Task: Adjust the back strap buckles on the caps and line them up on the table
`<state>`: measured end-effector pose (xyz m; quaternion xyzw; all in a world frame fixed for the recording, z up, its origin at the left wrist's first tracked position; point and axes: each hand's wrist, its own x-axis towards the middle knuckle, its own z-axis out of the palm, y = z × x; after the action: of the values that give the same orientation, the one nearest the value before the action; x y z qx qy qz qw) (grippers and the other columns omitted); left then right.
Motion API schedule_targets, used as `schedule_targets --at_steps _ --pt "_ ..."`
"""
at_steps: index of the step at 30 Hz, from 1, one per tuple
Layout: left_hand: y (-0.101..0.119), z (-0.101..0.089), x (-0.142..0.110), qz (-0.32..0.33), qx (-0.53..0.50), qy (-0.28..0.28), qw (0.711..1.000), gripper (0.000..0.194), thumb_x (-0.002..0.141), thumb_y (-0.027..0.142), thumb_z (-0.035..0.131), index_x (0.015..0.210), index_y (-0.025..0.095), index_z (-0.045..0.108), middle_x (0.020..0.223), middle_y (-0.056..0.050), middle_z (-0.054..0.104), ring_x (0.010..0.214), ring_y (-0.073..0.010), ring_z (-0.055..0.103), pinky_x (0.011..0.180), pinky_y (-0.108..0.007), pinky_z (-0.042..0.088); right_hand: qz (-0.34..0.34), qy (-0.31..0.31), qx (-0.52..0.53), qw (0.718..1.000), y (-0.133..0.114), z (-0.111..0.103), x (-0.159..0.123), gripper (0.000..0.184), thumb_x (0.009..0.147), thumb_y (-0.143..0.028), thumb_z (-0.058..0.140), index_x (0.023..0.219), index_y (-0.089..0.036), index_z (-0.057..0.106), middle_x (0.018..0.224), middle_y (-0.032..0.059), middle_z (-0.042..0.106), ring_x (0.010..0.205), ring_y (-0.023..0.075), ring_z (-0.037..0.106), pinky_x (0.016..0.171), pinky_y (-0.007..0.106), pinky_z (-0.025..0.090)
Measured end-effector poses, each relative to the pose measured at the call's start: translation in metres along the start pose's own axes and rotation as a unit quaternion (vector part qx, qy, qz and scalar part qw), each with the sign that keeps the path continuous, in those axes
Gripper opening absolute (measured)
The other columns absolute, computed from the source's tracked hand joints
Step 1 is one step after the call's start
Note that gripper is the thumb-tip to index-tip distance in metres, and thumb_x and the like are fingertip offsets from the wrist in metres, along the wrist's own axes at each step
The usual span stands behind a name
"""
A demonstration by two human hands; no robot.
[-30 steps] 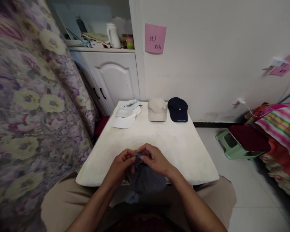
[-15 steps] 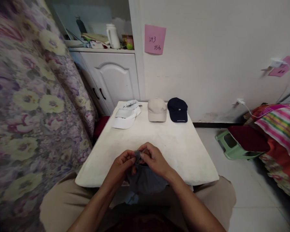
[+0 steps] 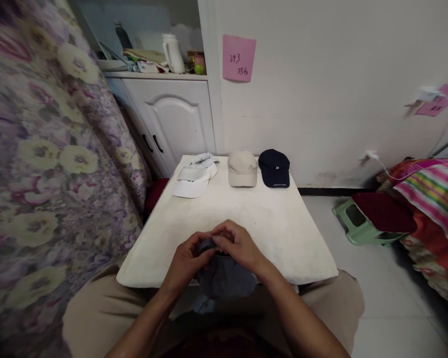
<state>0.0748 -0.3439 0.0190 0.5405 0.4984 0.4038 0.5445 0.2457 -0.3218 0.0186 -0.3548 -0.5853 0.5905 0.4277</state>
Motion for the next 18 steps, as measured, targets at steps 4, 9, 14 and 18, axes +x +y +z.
schedule_targets --at_steps 4,9,14,18 --pt "0.0026 -0.0014 -0.0031 0.001 -0.002 0.006 1.000 0.023 0.075 0.029 0.068 0.092 0.016 0.060 0.067 0.005 0.057 0.048 -0.0082 0.051 0.046 -0.019 0.041 0.023 -0.023 0.030 0.999 0.0031 -0.0033 -0.0003 0.016 0.082 -0.029 0.068 0.093 -0.018 0.062 0.077 -0.0008 0.059 0.065 0.0113 0.050 0.060 0.025 0.037" --pt "0.0066 -0.0044 -0.0049 -0.005 -0.013 -0.006 1.000 0.025 0.075 0.028 0.070 0.093 0.016 0.058 0.063 0.006 0.055 0.048 -0.0080 0.051 0.046 -0.018 0.041 0.018 0.001 0.028 0.999 0.0005 -0.0057 -0.0015 0.015 0.080 -0.029 0.069 0.086 -0.018 0.061 0.073 -0.0018 0.055 0.062 0.0107 0.045 0.057 0.023 0.032" --pt "0.0057 -0.0067 -0.0059 -0.013 -0.010 -0.011 1.000 0.023 0.077 0.029 0.068 0.092 0.017 0.056 0.059 0.007 0.050 0.045 -0.0065 0.045 0.042 -0.015 0.035 0.034 0.001 0.036 0.999 -0.0009 -0.0057 -0.0022 0.016 0.079 -0.031 0.069 0.084 -0.018 0.061 0.069 -0.0035 0.052 0.057 0.0093 0.041 0.054 0.022 0.029" --pt "0.0026 -0.0062 -0.0062 0.006 -0.024 -0.021 0.999 0.026 0.077 0.029 0.069 0.097 0.018 0.056 0.063 0.007 0.051 0.047 -0.0057 0.043 0.044 -0.015 0.034 0.042 -0.013 0.028 0.999 -0.0023 -0.0064 -0.0015 0.017 0.079 -0.031 0.069 0.087 -0.017 0.063 0.073 -0.0023 0.056 0.063 0.0101 0.046 0.058 0.023 0.032"
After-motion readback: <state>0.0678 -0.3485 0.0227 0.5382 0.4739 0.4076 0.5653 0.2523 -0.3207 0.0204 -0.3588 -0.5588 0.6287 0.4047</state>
